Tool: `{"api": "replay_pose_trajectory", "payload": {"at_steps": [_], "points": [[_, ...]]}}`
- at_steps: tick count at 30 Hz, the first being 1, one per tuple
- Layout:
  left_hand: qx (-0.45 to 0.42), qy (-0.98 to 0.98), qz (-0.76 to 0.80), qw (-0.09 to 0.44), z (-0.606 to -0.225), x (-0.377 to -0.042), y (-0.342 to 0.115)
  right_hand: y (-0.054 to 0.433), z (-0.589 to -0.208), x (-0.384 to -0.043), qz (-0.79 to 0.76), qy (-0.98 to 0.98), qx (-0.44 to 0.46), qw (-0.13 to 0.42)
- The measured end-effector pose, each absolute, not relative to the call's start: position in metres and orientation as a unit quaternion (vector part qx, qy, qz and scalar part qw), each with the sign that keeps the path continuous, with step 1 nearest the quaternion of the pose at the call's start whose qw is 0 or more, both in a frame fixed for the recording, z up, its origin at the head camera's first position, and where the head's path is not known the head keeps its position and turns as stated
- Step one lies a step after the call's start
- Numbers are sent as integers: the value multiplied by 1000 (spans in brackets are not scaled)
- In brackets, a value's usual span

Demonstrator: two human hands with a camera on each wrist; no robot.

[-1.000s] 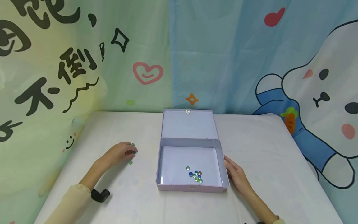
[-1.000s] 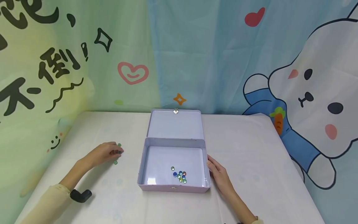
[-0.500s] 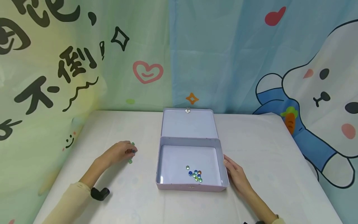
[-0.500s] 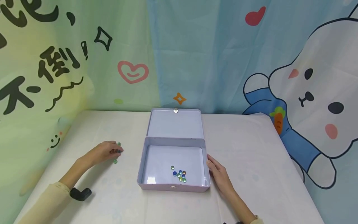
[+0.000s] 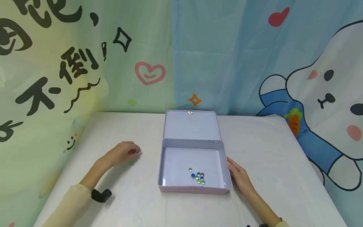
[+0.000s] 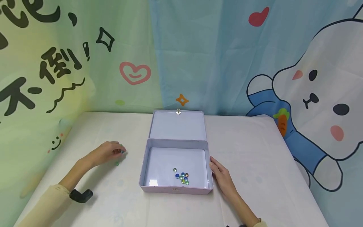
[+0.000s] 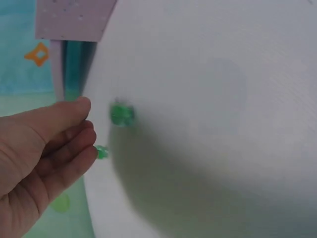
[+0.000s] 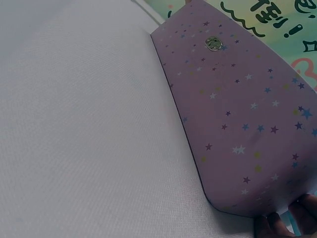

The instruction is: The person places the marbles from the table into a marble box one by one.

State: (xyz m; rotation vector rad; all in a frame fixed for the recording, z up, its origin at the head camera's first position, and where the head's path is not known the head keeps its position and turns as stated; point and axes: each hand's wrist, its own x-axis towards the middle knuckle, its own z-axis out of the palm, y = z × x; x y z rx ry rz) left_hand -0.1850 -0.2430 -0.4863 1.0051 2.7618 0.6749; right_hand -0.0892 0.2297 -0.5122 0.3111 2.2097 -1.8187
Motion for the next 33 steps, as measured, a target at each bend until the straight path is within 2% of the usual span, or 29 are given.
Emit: {"api": "replay_pose_trajectory", "payload": {"at_steps": [5,11,15,22,33], "points": [[346,900,261,57,-476,-189,-235,230,-513,-89,-625,763,104,129],[329,858,376,121,-457,-192,-222,230,-513,-89,-626,762,105,130],[308,848,408,138,-444,-195,-213,230,-513,-89,-625,762,104,131],[307,833,434,153,-430,-201,-194,230,-512,-90,-625,763,105,130],[365,820,405,175,-402,-218,-150,230,-512,-89,-624,762,106,133]]}}
